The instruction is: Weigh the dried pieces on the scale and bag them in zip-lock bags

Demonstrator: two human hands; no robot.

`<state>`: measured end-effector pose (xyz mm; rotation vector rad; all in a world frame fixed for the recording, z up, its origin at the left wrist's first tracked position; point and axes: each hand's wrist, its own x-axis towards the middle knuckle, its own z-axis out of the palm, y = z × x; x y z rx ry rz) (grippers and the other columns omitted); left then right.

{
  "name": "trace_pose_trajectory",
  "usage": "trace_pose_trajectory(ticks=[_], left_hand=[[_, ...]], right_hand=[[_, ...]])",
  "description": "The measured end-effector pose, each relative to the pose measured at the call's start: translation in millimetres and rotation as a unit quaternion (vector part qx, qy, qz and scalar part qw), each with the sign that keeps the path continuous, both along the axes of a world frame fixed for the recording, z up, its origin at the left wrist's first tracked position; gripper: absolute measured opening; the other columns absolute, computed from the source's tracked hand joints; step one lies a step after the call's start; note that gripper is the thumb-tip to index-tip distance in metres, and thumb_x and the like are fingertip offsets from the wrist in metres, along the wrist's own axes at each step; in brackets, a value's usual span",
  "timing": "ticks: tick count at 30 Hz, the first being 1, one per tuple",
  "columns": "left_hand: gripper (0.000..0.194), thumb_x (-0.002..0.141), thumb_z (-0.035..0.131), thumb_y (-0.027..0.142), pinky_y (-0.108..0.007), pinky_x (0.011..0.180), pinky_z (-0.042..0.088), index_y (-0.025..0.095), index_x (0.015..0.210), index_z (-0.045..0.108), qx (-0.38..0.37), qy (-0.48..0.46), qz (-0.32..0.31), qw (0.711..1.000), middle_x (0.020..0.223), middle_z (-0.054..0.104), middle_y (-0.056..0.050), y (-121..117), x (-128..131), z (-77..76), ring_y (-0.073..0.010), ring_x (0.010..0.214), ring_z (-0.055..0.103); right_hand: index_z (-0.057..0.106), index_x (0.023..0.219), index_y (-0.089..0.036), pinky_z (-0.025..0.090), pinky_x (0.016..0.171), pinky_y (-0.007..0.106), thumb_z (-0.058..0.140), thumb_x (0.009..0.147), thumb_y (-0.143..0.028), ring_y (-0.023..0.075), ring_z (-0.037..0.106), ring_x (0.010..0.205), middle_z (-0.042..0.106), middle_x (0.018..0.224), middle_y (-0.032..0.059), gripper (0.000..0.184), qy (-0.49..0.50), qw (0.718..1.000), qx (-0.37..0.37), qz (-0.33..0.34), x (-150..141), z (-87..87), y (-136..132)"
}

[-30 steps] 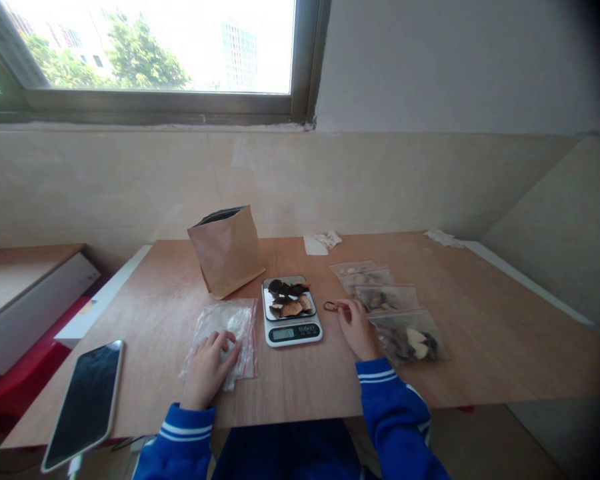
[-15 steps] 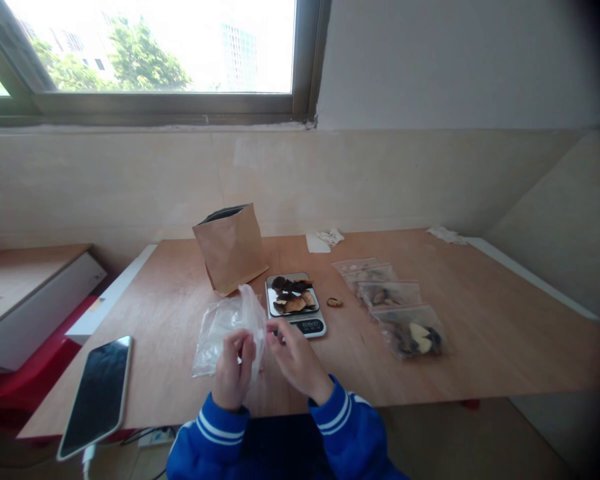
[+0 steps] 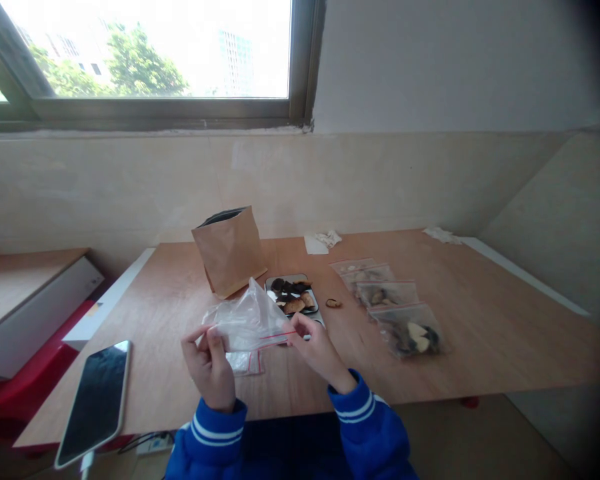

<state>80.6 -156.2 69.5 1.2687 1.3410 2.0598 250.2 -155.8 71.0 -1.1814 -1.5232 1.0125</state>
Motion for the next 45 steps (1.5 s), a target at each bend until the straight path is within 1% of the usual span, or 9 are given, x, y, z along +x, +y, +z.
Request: trace_pose_trajectory(ticks=[2, 4, 9, 14, 20, 24, 32, 38, 45], left_hand=[[0.022, 0.086, 0.055, 0.04, -0.017, 0.042, 0.031, 0.019, 0.087, 0.047, -0.023, -0.001, -0.02, 1.0, 0.049, 0.044, 0.009, 4.8, -4.7, 4.6, -0.0071, 0.042, 0.038], [0.021, 0.087, 0.053, 0.039, -0.019, 0.045, 0.032, 0.019, 0.084, 0.047, -0.036, 0.012, -0.001, 0.999, 0.051, 0.042, 0.008, 11.0, -6.8, 6.5, -0.008, 0.045, 0.039], [0.02, 0.087, 0.046, 0.035, -0.03, 0.071, 0.044, 0.019, 0.075, 0.048, -0.034, 0.132, 0.15, 0.979, 0.078, 0.049, -0.001, 36.1, 3.3, 9.8, -0.0154, 0.076, 0.049], [0.017, 0.083, 0.045, 0.03, -0.035, 0.083, 0.044, 0.021, 0.069, 0.046, -0.084, 0.133, 0.111, 0.981, 0.086, 0.053, -0.003, 67.7, 18.8, 12.1, -0.0192, 0.089, 0.052], [0.018, 0.083, 0.044, 0.031, -0.033, 0.076, 0.045, 0.021, 0.07, 0.052, -0.153, 0.046, 0.092, 0.983, 0.076, 0.06, -0.001, 81.8, 24.1, -17.4, -0.0178, 0.076, 0.056], [0.02, 0.084, 0.042, 0.029, -0.032, 0.075, 0.047, 0.02, 0.073, 0.055, -0.154, 0.029, 0.116, 0.981, 0.088, 0.068, -0.004, 74.9, 25.3, -36.9, -0.0184, 0.082, 0.061], [0.023, 0.087, 0.043, 0.03, -0.031, 0.07, 0.05, 0.018, 0.072, 0.055, -0.106, 0.006, 0.097, 0.99, 0.085, 0.069, -0.006, 67.1, 30.4, -43.3, -0.0187, 0.08, 0.065], [0.024, 0.088, 0.041, 0.032, -0.033, 0.07, 0.051, 0.018, 0.075, 0.056, -0.105, 0.035, 0.089, 0.99, 0.087, 0.069, -0.007, 67.8, 26.7, -48.2, -0.0198, 0.082, 0.066], [0.025, 0.089, 0.039, 0.031, -0.049, 0.084, 0.047, 0.02, 0.072, 0.053, -0.064, 0.153, 0.132, 0.977, 0.084, 0.067, -0.008, 61.3, 25.6, -44.5, -0.0238, 0.084, 0.063]], right_hand=[[0.057, 0.076, -0.019, 0.044, 0.069, 0.026, 0.057, 0.085, -0.048, 0.0141, 0.056, 0.071, 0.06, 0.073, -0.0009, 0.03, -0.016, 0.998, 0.014, 0.064, 13.9, -1.1, 2.3], [0.06, 0.086, -0.02, 0.045, 0.08, 0.029, 0.051, 0.089, -0.046, 0.0165, 0.059, 0.085, 0.064, 0.088, 0.0021, 0.028, -0.021, 0.997, 0.038, 0.058, 26.4, -3.4, 7.1], [0.056, 0.101, -0.02, 0.042, 0.089, 0.041, 0.038, 0.094, -0.041, 0.0238, 0.055, 0.097, 0.06, 0.1, 0.0109, 0.028, -0.086, 0.965, 0.125, -0.216, 35.3, -29.6, 36.6], [0.053, 0.104, -0.016, 0.04, 0.086, 0.048, 0.052, 0.084, -0.039, 0.0324, 0.048, 0.102, 0.055, 0.104, 0.0172, 0.031, -0.241, 0.9, 0.132, -0.339, 17.3, -58.4, 62.6], [0.052, 0.106, -0.017, 0.037, 0.083, 0.045, 0.054, 0.082, -0.04, 0.0335, 0.047, 0.1, 0.057, 0.103, 0.0177, 0.034, -0.263, 0.887, 0.115, -0.363, 9.2, -72.0, 67.0], [0.052, 0.106, -0.017, 0.035, 0.084, 0.049, 0.053, 0.083, -0.038, 0.0339, 0.049, 0.098, 0.061, 0.104, 0.0168, 0.031, -0.264, 0.884, 0.082, -0.376, 16.3, -76.3, 65.9], [0.048, 0.106, -0.017, 0.043, 0.084, 0.044, 0.045, 0.087, -0.03, 0.0285, 0.056, 0.098, 0.06, 0.103, 0.0155, 0.023, -0.19, 0.909, 0.136, -0.346, 25.5, -77.4, 67.8], [0.05, 0.102, -0.019, 0.047, 0.085, 0.042, 0.046, 0.089, -0.034, 0.0244, 0.058, 0.095, 0.058, 0.1, 0.0117, 0.02, -0.111, 0.922, 0.148, -0.341, 27.5, -60.8, 68.5], [0.053, 0.102, -0.021, 0.051, 0.071, 0.032, 0.058, 0.083, -0.032, 0.0176, 0.059, 0.078, 0.06, 0.091, 0.0051, 0.022, 0.017, 0.965, 0.123, -0.231, -13.9, 14.8, 59.9]])
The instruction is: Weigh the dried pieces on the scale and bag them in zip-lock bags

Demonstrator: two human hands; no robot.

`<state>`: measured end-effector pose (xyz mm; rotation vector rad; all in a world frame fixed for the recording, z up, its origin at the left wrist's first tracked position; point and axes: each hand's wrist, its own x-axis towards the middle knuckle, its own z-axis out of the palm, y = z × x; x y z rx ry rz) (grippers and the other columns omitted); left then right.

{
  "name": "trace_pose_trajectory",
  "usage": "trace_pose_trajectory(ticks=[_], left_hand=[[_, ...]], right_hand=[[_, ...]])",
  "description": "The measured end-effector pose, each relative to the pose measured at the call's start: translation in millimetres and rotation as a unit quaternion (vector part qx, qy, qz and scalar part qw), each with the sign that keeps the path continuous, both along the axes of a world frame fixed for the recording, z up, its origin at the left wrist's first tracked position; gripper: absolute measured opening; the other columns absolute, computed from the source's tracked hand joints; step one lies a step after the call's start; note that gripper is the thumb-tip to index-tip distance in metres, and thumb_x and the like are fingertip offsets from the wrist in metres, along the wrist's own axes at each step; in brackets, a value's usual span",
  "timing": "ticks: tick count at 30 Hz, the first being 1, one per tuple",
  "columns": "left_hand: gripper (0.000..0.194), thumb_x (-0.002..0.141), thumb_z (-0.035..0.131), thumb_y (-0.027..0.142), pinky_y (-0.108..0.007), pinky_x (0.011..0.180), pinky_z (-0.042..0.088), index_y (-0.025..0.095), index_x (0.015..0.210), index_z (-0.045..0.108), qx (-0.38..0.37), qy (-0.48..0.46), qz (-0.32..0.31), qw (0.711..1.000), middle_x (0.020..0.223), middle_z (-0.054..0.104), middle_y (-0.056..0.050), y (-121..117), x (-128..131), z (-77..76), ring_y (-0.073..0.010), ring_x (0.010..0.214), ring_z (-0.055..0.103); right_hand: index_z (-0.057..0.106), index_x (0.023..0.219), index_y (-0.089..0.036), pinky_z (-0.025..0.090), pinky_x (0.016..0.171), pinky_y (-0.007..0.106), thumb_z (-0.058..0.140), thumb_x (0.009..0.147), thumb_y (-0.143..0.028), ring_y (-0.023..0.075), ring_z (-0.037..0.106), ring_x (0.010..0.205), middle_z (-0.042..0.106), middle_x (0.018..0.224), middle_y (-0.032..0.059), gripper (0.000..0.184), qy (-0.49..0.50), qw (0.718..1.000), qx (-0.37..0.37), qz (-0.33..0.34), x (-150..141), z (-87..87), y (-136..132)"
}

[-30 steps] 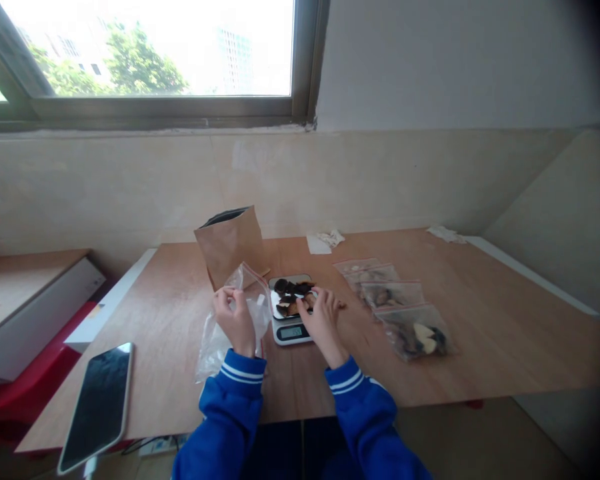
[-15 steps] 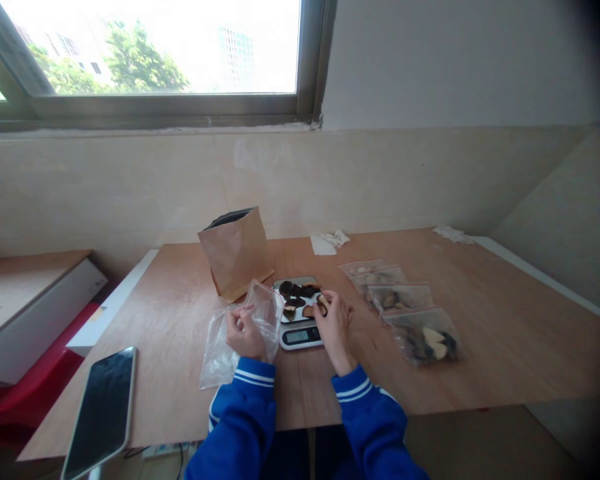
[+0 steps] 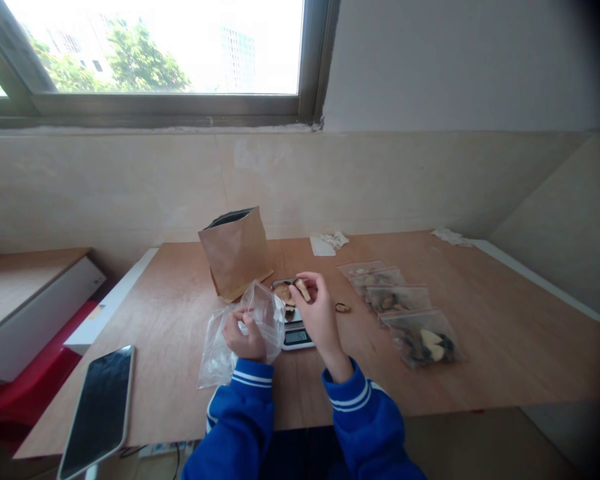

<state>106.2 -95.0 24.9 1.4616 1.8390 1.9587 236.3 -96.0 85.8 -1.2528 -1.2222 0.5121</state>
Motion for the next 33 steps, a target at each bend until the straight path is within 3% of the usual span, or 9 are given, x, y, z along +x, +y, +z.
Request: trace_pose_trajectory(ticks=[3, 7, 10, 14, 17, 21, 24, 27, 33], left_hand=[[0.025, 0.09, 0.037, 0.031, -0.049, 0.086, 0.046, 0.02, 0.074, 0.052, 0.015, -0.006, -0.015, 1.0, 0.088, 0.067, -0.009, -1.6, -0.3, -0.1, -0.0248, 0.09, 0.063], [0.025, 0.09, 0.038, 0.031, -0.046, 0.087, 0.045, 0.019, 0.074, 0.053, 0.023, -0.047, -0.014, 0.999, 0.09, 0.066, -0.009, -1.5, -0.5, -2.2, -0.0247, 0.093, 0.061], [0.025, 0.089, 0.04, 0.033, -0.042, 0.082, 0.046, 0.019, 0.072, 0.053, 0.028, -0.088, -0.019, 0.996, 0.086, 0.065, -0.008, -0.6, 0.5, -2.3, -0.0233, 0.088, 0.06], [0.026, 0.088, 0.041, 0.035, -0.036, 0.071, 0.047, 0.019, 0.07, 0.052, 0.056, -0.149, -0.017, 0.987, 0.08, 0.063, -0.006, 1.7, 2.9, 0.3, -0.0205, 0.078, 0.06], [0.025, 0.087, 0.042, 0.034, -0.034, 0.069, 0.046, 0.019, 0.069, 0.051, 0.085, -0.166, -0.006, 0.982, 0.08, 0.063, -0.004, 4.6, 3.6, 0.3, -0.0194, 0.076, 0.06], [0.023, 0.087, 0.043, 0.034, -0.035, 0.074, 0.046, 0.019, 0.071, 0.051, 0.084, -0.173, -0.008, 0.981, 0.084, 0.065, -0.003, 7.5, 2.5, -3.9, -0.0191, 0.08, 0.061], [0.024, 0.087, 0.043, 0.034, -0.037, 0.077, 0.046, 0.019, 0.07, 0.05, 0.089, -0.173, -0.015, 0.981, 0.083, 0.065, -0.002, 7.7, 2.0, -5.5, -0.0196, 0.082, 0.062], [0.023, 0.087, 0.044, 0.033, -0.037, 0.079, 0.045, 0.02, 0.068, 0.048, 0.087, -0.173, -0.02, 0.981, 0.083, 0.065, -0.002, 7.0, 2.6, -4.3, -0.0199, 0.084, 0.062], [0.022, 0.087, 0.044, 0.031, -0.037, 0.08, 0.044, 0.019, 0.07, 0.051, 0.072, -0.168, -0.015, 0.983, 0.082, 0.065, -0.002, 7.4, 2.7, -3.4, -0.0188, 0.081, 0.059]], right_hand=[[0.056, 0.097, -0.022, 0.05, 0.074, 0.032, 0.058, 0.081, -0.025, 0.0175, 0.058, 0.079, 0.06, 0.09, 0.0038, 0.016, -0.049, 0.997, 0.0, 0.068, -19.0, 14.3, 0.4], [0.056, 0.105, -0.021, 0.051, 0.066, 0.029, 0.061, 0.079, -0.023, 0.016, 0.059, 0.074, 0.061, 0.098, 0.0055, 0.027, -0.059, 0.985, -0.049, 0.152, -27.3, 9.9, -1.5], [0.056, 0.113, -0.022, 0.052, 0.074, 0.03, 0.059, 0.083, -0.028, 0.017, 0.06, 0.087, 0.06, 0.111, 0.0068, 0.031, -0.086, 0.977, -0.028, 0.193, -20.2, 8.3, -4.6], [0.058, 0.113, -0.021, 0.05, 0.087, 0.033, 0.044, 0.092, -0.028, 0.0191, 0.057, 0.105, 0.059, 0.115, 0.0084, 0.026, -0.098, 0.984, 0.025, 0.146, -2.5, 2.6, 5.5], [0.056, 0.116, -0.016, 0.044, 0.098, 0.039, 0.042, 0.092, -0.026, 0.0219, 0.053, 0.113, 0.058, 0.118, 0.0127, 0.029, -0.174, 0.98, 0.022, 0.092, 6.2, -19.3, 24.2], [0.051, 0.127, -0.012, 0.033, 0.106, 0.049, 0.054, 0.087, -0.032, 0.0315, 0.039, 0.129, 0.045, 0.136, 0.019, 0.046, -0.371, 0.924, -0.014, 0.092, 5.1, -56.6, 43.9], [0.053, 0.126, -0.015, 0.034, 0.102, 0.049, 0.053, 0.088, -0.038, 0.0318, 0.044, 0.123, 0.05, 0.13, 0.0184, 0.045, -0.443, 0.893, -0.033, 0.068, 0.9, -69.6, 49.4], [0.061, 0.112, -0.02, 0.04, 0.092, 0.043, 0.05, 0.09, -0.036, 0.0283, 0.052, 0.106, 0.059, 0.111, 0.0131, 0.03, -0.472, 0.879, -0.044, 0.055, -1.2, -69.0, 52.5], [0.062, 0.09, -0.018, 0.043, 0.081, 0.034, 0.051, 0.09, -0.032, 0.0239, 0.057, 0.092, 0.061, 0.093, 0.0104, 0.018, -0.47, 0.881, -0.008, 0.047, 1.3, -63.3, 66.7]])
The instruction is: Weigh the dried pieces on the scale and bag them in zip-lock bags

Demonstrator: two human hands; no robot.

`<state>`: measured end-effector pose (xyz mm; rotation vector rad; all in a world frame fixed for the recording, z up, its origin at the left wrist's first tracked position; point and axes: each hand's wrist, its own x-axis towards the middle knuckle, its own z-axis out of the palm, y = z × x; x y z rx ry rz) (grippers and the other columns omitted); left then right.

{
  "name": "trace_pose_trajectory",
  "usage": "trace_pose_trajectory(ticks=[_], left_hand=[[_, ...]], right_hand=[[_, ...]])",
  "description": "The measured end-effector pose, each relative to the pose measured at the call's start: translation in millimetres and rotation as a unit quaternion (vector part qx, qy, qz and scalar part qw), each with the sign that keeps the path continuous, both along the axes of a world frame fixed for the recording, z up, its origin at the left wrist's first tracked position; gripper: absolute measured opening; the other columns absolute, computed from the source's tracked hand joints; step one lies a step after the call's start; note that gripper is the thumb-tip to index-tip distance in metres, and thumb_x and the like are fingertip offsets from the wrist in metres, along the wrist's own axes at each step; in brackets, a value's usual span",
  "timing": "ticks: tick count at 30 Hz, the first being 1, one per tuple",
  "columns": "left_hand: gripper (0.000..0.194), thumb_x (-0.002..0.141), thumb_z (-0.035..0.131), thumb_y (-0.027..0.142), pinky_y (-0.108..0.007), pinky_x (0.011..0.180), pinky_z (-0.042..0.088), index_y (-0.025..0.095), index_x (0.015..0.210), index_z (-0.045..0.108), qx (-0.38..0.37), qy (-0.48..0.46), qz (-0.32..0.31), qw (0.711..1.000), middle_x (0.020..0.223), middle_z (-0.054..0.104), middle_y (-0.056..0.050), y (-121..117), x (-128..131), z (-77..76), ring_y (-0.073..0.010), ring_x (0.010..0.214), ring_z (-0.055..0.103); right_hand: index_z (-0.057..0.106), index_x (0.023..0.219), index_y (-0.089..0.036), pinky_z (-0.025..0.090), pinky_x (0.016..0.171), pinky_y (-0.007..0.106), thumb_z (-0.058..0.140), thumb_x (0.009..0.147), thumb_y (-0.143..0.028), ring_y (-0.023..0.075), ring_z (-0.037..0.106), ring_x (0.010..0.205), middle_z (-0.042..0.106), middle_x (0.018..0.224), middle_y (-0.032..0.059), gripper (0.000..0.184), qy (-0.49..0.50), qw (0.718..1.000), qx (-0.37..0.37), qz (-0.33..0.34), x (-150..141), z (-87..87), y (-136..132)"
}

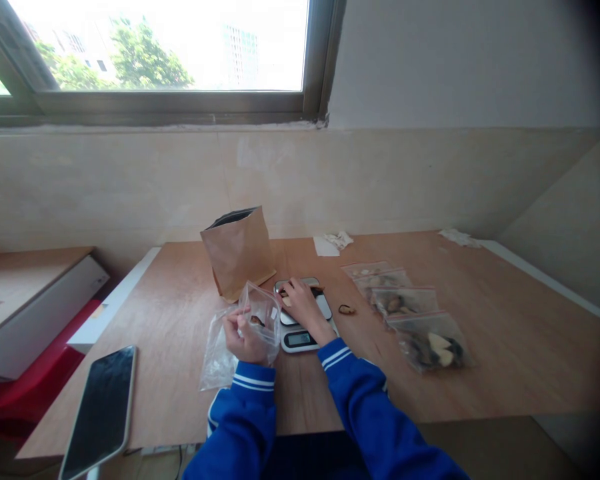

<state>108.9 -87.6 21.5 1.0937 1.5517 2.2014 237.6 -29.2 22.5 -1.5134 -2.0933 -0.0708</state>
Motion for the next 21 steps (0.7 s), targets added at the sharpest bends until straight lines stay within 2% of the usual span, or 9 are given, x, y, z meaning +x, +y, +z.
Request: trace_pose_trajectory(ticks=[4, 7, 9, 12, 14, 15, 16, 18, 21], left_hand=[[0.022, 0.087, 0.043, 0.029, -0.039, 0.081, 0.044, 0.019, 0.073, 0.055, -0.003, 0.007, 0.001, 1.0, 0.082, 0.064, -0.002, 1.4, -1.3, -3.2, -0.0188, 0.082, 0.059], [0.021, 0.087, 0.043, 0.029, -0.038, 0.082, 0.045, 0.018, 0.074, 0.056, -0.012, 0.002, 0.001, 1.0, 0.083, 0.065, -0.003, 2.2, -1.5, -4.9, -0.0188, 0.083, 0.059], [0.021, 0.087, 0.044, 0.029, -0.037, 0.081, 0.045, 0.018, 0.073, 0.056, -0.015, 0.001, 0.0, 1.0, 0.083, 0.065, -0.003, 2.5, -1.0, -5.3, -0.0187, 0.082, 0.059], [0.021, 0.086, 0.044, 0.03, -0.035, 0.075, 0.047, 0.019, 0.072, 0.054, -0.021, -0.011, -0.009, 1.0, 0.083, 0.064, -0.003, 2.5, 0.3, -5.2, -0.0182, 0.078, 0.059], [0.021, 0.086, 0.045, 0.031, -0.034, 0.072, 0.047, 0.019, 0.071, 0.054, -0.027, -0.017, -0.014, 0.999, 0.083, 0.064, -0.003, 2.4, 0.8, -5.0, -0.018, 0.077, 0.059], [0.021, 0.086, 0.045, 0.031, -0.034, 0.072, 0.047, 0.019, 0.071, 0.053, -0.03, -0.015, -0.014, 0.999, 0.083, 0.064, -0.003, 2.4, 0.8, -5.1, -0.0181, 0.077, 0.059], [0.021, 0.086, 0.045, 0.031, -0.034, 0.072, 0.047, 0.019, 0.071, 0.053, -0.031, -0.011, -0.013, 0.999, 0.083, 0.064, -0.003, 2.4, 0.6, -5.3, -0.0182, 0.077, 0.059], [0.023, 0.087, 0.044, 0.033, -0.034, 0.074, 0.046, 0.018, 0.072, 0.054, -0.028, -0.001, -0.015, 0.999, 0.082, 0.064, -0.004, 3.0, -0.5, -6.3, -0.0187, 0.078, 0.059], [0.024, 0.087, 0.044, 0.035, -0.035, 0.076, 0.046, 0.018, 0.072, 0.053, -0.013, -0.002, -0.02, 1.0, 0.083, 0.063, -0.005, 4.9, -2.5, -8.9, -0.0195, 0.081, 0.06]], right_hand=[[0.058, 0.083, -0.019, 0.045, 0.076, 0.03, 0.053, 0.088, -0.031, 0.0201, 0.059, 0.082, 0.064, 0.085, 0.0063, 0.014, 0.135, 0.991, 0.002, 0.025, 3.1, 5.5, 9.9], [0.056, 0.081, -0.019, 0.045, 0.072, 0.028, 0.053, 0.088, -0.039, 0.0175, 0.06, 0.075, 0.064, 0.079, 0.003, 0.021, 0.31, 0.95, 0.018, 0.014, -0.4, 17.0, 10.0], [0.055, 0.081, -0.019, 0.045, 0.068, 0.028, 0.053, 0.086, -0.046, 0.0158, 0.059, 0.068, 0.062, 0.073, 0.0009, 0.027, 0.445, 0.895, 0.018, -0.005, -7.8, 28.7, 6.8], [0.052, 0.079, -0.02, 0.046, 0.059, 0.026, 0.052, 0.083, -0.055, 0.0134, 0.057, 0.059, 0.058, 0.066, -0.0017, 0.035, 0.634, 0.773, -0.018, 0.006, -25.4, 48.7, -0.6], [0.05, 0.077, -0.02, 0.046, 0.056, 0.025, 0.054, 0.081, -0.057, 0.0125, 0.058, 0.058, 0.058, 0.066, -0.0019, 0.037, 0.711, 0.701, -0.05, 0.034, -38.6, 59.8, -6.3], [0.05, 0.077, -0.02, 0.046, 0.055, 0.024, 0.055, 0.08, -0.057, 0.0122, 0.058, 0.058, 0.058, 0.067, -0.0017, 0.038, 0.73, 0.679, -0.066, 0.046, -44.9, 63.5, -9.1], [0.05, 0.077, -0.02, 0.047, 0.055, 0.024, 0.055, 0.08, -0.058, 0.0119, 0.057, 0.058, 0.058, 0.067, -0.0015, 0.038, 0.739, 0.667, -0.083, 0.056, -50.6, 65.9, -11.8], [0.05, 0.08, -0.02, 0.048, 0.055, 0.024, 0.056, 0.079, -0.058, 0.0119, 0.058, 0.058, 0.06, 0.07, -0.0006, 0.038, 0.732, 0.667, -0.122, 0.068, -59.9, 66.2, -16.9], [0.053, 0.09, -0.019, 0.05, 0.062, 0.028, 0.059, 0.077, -0.058, 0.015, 0.062, 0.068, 0.063, 0.079, 0.0023, 0.041, 0.67, 0.719, -0.176, 0.063, -67.1, 60.4, -24.3]])
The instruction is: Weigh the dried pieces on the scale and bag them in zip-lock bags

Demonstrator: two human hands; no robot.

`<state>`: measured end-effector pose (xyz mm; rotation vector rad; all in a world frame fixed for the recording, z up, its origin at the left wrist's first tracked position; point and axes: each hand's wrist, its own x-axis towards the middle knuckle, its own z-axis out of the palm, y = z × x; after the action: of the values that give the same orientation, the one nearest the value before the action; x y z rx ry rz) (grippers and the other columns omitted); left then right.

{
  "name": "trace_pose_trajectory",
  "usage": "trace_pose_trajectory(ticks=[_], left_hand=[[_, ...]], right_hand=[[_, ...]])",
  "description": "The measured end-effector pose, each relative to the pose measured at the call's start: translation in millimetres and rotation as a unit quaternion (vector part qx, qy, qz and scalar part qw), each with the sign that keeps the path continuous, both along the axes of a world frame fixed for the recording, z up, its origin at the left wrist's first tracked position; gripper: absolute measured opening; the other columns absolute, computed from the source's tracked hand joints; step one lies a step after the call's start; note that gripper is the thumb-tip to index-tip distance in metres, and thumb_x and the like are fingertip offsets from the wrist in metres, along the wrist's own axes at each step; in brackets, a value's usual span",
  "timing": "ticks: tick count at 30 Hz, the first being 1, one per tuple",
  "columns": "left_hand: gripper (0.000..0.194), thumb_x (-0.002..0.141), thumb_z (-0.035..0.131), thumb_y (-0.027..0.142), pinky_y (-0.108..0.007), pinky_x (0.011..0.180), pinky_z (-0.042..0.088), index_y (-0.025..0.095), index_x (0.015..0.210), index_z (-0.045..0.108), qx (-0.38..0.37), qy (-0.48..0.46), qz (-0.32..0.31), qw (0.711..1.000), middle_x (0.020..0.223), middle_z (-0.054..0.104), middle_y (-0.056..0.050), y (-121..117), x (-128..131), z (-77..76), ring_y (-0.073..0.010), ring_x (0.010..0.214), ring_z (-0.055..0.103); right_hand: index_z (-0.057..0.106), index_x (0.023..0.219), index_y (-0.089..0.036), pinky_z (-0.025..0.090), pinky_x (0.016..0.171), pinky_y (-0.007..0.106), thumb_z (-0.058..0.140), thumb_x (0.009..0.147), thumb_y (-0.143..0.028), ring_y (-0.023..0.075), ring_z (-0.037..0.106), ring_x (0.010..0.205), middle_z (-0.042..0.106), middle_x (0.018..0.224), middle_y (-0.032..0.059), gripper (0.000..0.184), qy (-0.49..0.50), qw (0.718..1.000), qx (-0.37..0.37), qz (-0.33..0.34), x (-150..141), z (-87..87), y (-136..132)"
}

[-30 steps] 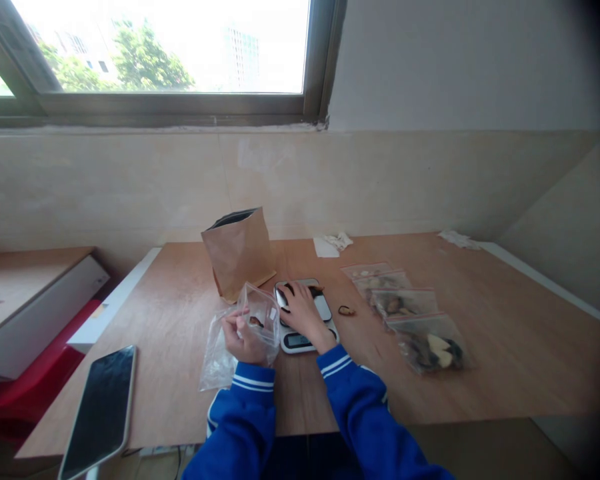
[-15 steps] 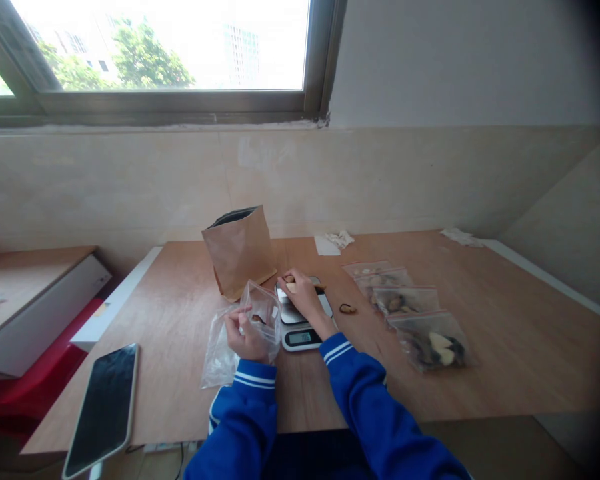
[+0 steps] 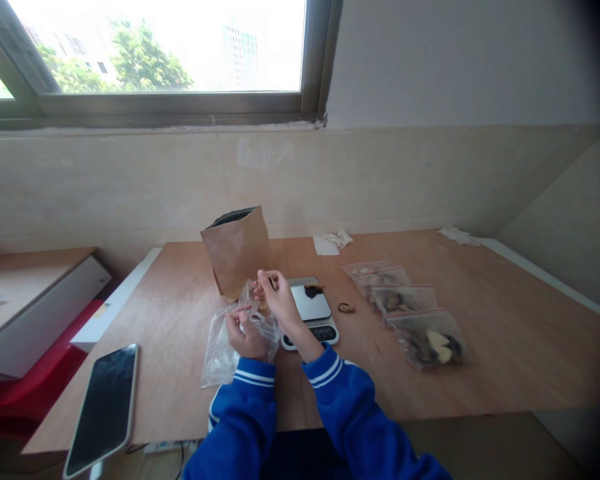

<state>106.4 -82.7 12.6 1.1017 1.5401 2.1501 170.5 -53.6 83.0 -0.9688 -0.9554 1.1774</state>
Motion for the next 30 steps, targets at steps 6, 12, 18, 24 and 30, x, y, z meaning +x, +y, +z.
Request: trace_pose_trajectory(ticks=[6, 12, 18, 24, 30], left_hand=[[0.021, 0.086, 0.047, 0.035, -0.033, 0.075, 0.046, 0.018, 0.074, 0.052, 0.002, -0.042, -0.003, 0.999, 0.084, 0.061, -0.004, 3.0, -1.9, -0.9, -0.0188, 0.083, 0.059], [0.022, 0.087, 0.046, 0.035, -0.035, 0.08, 0.044, 0.019, 0.073, 0.05, 0.006, -0.039, 0.001, 0.999, 0.085, 0.061, -0.004, 2.7, -2.1, 1.2, -0.0186, 0.085, 0.058], [0.022, 0.087, 0.047, 0.038, -0.034, 0.078, 0.043, 0.019, 0.075, 0.051, -0.009, -0.051, -0.006, 0.999, 0.087, 0.061, -0.004, 4.4, -3.3, -1.8, -0.0172, 0.082, 0.057], [0.022, 0.087, 0.046, 0.037, -0.038, 0.085, 0.042, 0.019, 0.074, 0.05, 0.003, -0.042, -0.005, 0.999, 0.093, 0.062, -0.006, 3.5, -2.2, 0.5, -0.0199, 0.091, 0.057], [0.022, 0.088, 0.045, 0.035, -0.043, 0.091, 0.041, 0.02, 0.072, 0.047, 0.014, -0.047, -0.034, 0.998, 0.102, 0.062, -0.006, 1.8, 0.0, 1.9, -0.0209, 0.099, 0.057]], right_hand=[[0.06, 0.098, -0.018, 0.048, 0.083, 0.03, 0.047, 0.089, -0.051, 0.0174, 0.063, 0.09, 0.067, 0.096, 0.0063, 0.036, -0.23, 0.963, 0.092, 0.107, 8.9, -0.8, -20.7], [0.062, 0.1, -0.018, 0.042, 0.093, 0.037, 0.036, 0.096, -0.032, 0.0215, 0.056, 0.102, 0.063, 0.103, 0.0104, 0.03, -0.419, 0.888, 0.164, -0.097, 47.7, -19.8, -16.9], [0.057, 0.114, -0.012, 0.039, 0.09, 0.046, 0.052, 0.086, -0.023, 0.0315, 0.049, 0.109, 0.054, 0.116, 0.0202, 0.031, -0.591, 0.769, 0.055, -0.239, 96.4, -65.7, -3.3], [0.062, 0.105, -0.017, 0.04, 0.085, 0.04, 0.053, 0.086, -0.021, 0.0275, 0.052, 0.096, 0.06, 0.098, 0.0122, 0.021, -0.612, 0.761, 0.04, -0.212, 104.4, -74.0, -6.4], [0.063, 0.102, -0.019, 0.042, 0.087, 0.04, 0.055, 0.086, -0.026, 0.0253, 0.055, 0.096, 0.061, 0.099, 0.01, 0.019, -0.488, 0.846, 0.09, -0.193, 83.3, -43.8, -13.9]])
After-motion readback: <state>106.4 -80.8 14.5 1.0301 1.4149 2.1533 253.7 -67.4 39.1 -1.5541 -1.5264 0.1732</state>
